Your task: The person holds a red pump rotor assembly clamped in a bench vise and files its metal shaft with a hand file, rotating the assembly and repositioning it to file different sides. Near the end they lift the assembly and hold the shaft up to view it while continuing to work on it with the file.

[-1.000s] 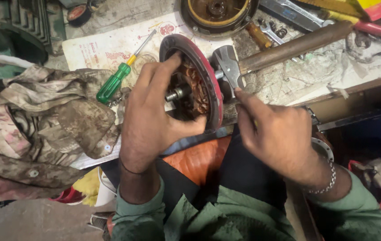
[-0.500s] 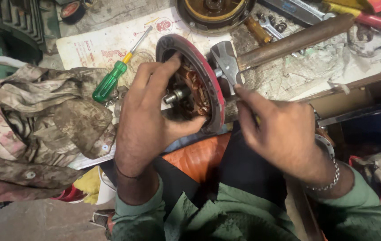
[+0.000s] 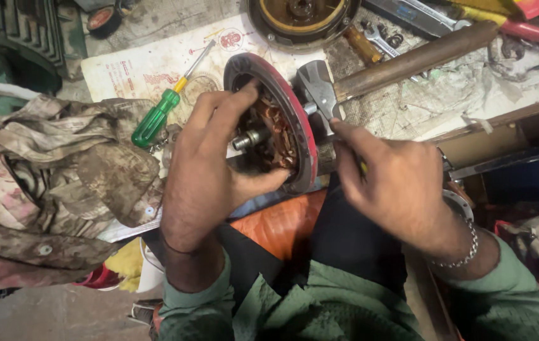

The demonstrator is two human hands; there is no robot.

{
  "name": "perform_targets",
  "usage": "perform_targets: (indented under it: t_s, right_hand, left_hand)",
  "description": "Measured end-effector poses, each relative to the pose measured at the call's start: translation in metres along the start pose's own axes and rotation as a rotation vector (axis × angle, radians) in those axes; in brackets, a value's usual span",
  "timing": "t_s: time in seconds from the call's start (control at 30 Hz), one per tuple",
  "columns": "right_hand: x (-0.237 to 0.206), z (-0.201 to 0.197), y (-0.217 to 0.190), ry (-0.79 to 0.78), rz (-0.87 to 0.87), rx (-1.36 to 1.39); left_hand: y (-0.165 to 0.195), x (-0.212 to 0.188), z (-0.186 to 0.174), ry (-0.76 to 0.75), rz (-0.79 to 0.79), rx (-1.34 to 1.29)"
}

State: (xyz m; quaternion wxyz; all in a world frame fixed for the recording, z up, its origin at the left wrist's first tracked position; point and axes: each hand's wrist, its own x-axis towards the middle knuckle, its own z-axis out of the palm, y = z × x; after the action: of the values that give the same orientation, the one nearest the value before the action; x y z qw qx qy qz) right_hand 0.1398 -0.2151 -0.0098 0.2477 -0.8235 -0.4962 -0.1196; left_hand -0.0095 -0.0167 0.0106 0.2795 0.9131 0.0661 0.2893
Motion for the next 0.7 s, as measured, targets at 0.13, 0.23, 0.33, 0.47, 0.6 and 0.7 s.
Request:
perform_targets:
  t_s: [0.13,0.23,0.33,0.47,0.6,0.7]
  right_hand:
    - [0.007,-0.006,-0.007,-0.024,0.002,-0.009]
    - [0.006,-0.005,-0.007,-0.041,0.016,-0.01]
    - [0.001,-0.001,-0.002,-0.044,0.011,0.0]
    - [-0.004,0.001,0.001,-0.057,0.01,-0.01]
    - [0.002,-0.003,-0.003,-0.04,0.015,-0.007]
    - [0.009,-0.008,-0.009,-0.061,0.038,0.002]
  left_hand:
    - [0.0,-0.001,-0.001,0.012,-0.007,-0.051]
    - [0.0,-0.001,-0.001,0.017,-0.006,-0.038]
    - [0.0,-0.001,-0.001,0.015,-0.016,-0.029]
    - [0.0,0.001,-0.002,0.008,-0.016,-0.04]
    - [0.0,0.001,-0.002,0.01,-0.015,-0.058]
    - [0.0,0.001,-0.003,0.004,0.011,-0.064]
